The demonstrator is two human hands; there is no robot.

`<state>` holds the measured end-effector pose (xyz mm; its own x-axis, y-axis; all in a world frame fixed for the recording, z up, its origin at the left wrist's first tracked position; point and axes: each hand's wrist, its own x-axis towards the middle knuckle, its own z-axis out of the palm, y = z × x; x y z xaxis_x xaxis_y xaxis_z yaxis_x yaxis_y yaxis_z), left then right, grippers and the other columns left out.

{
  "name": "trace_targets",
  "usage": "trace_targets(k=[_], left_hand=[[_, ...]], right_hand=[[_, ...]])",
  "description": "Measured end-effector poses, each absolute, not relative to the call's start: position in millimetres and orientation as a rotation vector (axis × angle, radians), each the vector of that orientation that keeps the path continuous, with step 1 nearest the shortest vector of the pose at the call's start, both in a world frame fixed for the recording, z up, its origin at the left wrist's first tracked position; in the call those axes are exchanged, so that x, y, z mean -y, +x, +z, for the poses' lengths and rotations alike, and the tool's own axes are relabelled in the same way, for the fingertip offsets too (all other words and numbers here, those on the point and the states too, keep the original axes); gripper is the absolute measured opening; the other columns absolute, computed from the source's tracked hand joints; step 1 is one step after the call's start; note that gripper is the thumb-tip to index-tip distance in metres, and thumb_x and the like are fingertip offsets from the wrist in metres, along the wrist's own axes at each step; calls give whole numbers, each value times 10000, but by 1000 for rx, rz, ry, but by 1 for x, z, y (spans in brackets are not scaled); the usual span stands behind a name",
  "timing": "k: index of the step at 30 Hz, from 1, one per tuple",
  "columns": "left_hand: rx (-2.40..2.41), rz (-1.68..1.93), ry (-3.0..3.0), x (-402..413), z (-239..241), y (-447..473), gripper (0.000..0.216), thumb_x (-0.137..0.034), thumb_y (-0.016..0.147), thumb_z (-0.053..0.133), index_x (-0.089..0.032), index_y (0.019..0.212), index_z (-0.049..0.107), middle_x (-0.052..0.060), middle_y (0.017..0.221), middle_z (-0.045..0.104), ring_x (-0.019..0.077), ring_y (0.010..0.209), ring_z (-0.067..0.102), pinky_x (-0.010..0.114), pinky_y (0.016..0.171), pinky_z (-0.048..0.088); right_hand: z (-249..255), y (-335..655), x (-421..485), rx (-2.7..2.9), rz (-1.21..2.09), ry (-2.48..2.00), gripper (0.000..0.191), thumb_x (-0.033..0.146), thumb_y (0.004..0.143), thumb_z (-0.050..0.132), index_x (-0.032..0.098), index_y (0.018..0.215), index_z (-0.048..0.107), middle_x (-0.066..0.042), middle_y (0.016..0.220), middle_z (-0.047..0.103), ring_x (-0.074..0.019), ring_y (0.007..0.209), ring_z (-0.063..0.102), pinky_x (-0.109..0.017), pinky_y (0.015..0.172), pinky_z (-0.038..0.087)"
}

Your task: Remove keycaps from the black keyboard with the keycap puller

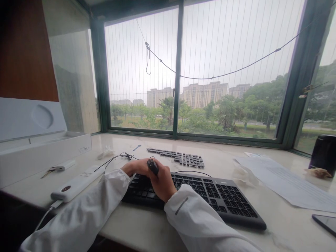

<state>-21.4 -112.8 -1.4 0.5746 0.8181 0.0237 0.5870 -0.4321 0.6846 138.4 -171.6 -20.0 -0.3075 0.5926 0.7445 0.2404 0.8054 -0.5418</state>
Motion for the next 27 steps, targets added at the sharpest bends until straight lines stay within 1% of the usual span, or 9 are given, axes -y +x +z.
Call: trace_targets(k=[2, 4, 6, 8, 11, 14, 17, 22, 27], left_hand=[[-1098, 388, 2163, 116, 0, -20, 190, -248, 589, 753, -113, 710, 695, -17, 581, 587, 109, 550, 501, 205, 507, 394], [-1088, 320, 2143, 120, 4, -18, 282, -362, 621, 768, -139, 787, 720, -6, 639, 619, 105, 562, 511, 201, 511, 399], [-1086, 285, 2116, 122, 8, -17, 362, -459, 632, 770, -158, 828, 732, 8, 707, 644, 101, 591, 524, 195, 532, 411], [-1082, 291, 2083, 123, 11, -17, 418, -509, 628, 770, -161, 855, 732, 14, 741, 645, 95, 602, 528, 192, 545, 419], [-1072, 365, 2028, 121, 11, -17, 463, -534, 637, 758, -148, 889, 717, 1, 713, 608, 89, 576, 523, 200, 544, 427], [-1071, 449, 1995, 118, 8, -17, 455, -529, 660, 737, -131, 879, 704, -17, 660, 565, 87, 549, 524, 208, 539, 435], [-1084, 518, 1976, 116, 7, -17, 447, -521, 682, 719, -136, 911, 705, -21, 660, 566, 81, 532, 523, 203, 521, 428], [-1148, 602, 1985, 116, 9, -18, 487, -554, 678, 719, -150, 948, 712, 28, 775, 650, 80, 538, 535, 206, 514, 431], [-1140, 651, 1979, 117, 10, -17, 474, -543, 679, 728, -158, 955, 718, 42, 766, 670, 77, 527, 519, 209, 510, 431]], right_hand=[[-19, 143, 165, 1816, 331, -710, 266, 349, 892, 458, 208, 667, 466, 28, 557, 484, -120, 527, 408, -244, 529, 322], [-16, 151, 159, 1799, 274, -755, 266, 328, 890, 451, 212, 652, 441, 34, 528, 467, -114, 496, 399, -241, 515, 302], [-11, 162, 153, 1855, 191, -776, 229, 295, 880, 457, 211, 667, 445, 29, 538, 489, -117, 501, 434, -237, 527, 300], [-7, 174, 148, 1950, 70, -808, 208, 285, 874, 468, 211, 681, 465, 16, 555, 525, -129, 519, 483, -237, 542, 301], [-4, 191, 139, 2129, -92, -885, 215, 314, 905, 437, 212, 734, 518, -3, 571, 566, -151, 524, 532, -249, 552, 292], [-5, 203, 129, 2270, -159, -901, 92, 253, 848, 497, 201, 848, 574, -19, 623, 622, -167, 556, 573, -248, 565, 303], [-6, 211, 121, 2424, -152, -859, 195, 198, 791, 540, 203, 975, 606, -11, 639, 643, -178, 602, 608, -241, 587, 331], [-8, 213, 117, 2533, -170, -846, 381, 167, 777, 552, 217, 1154, 575, -7, 683, 675, -188, 660, 645, -238, 615, 365], [-9, 210, 118, 2538, -207, -906, 404, 143, 790, 540, 237, 1180, 584, -18, 724, 699, -203, 722, 675, -246, 641, 388]])
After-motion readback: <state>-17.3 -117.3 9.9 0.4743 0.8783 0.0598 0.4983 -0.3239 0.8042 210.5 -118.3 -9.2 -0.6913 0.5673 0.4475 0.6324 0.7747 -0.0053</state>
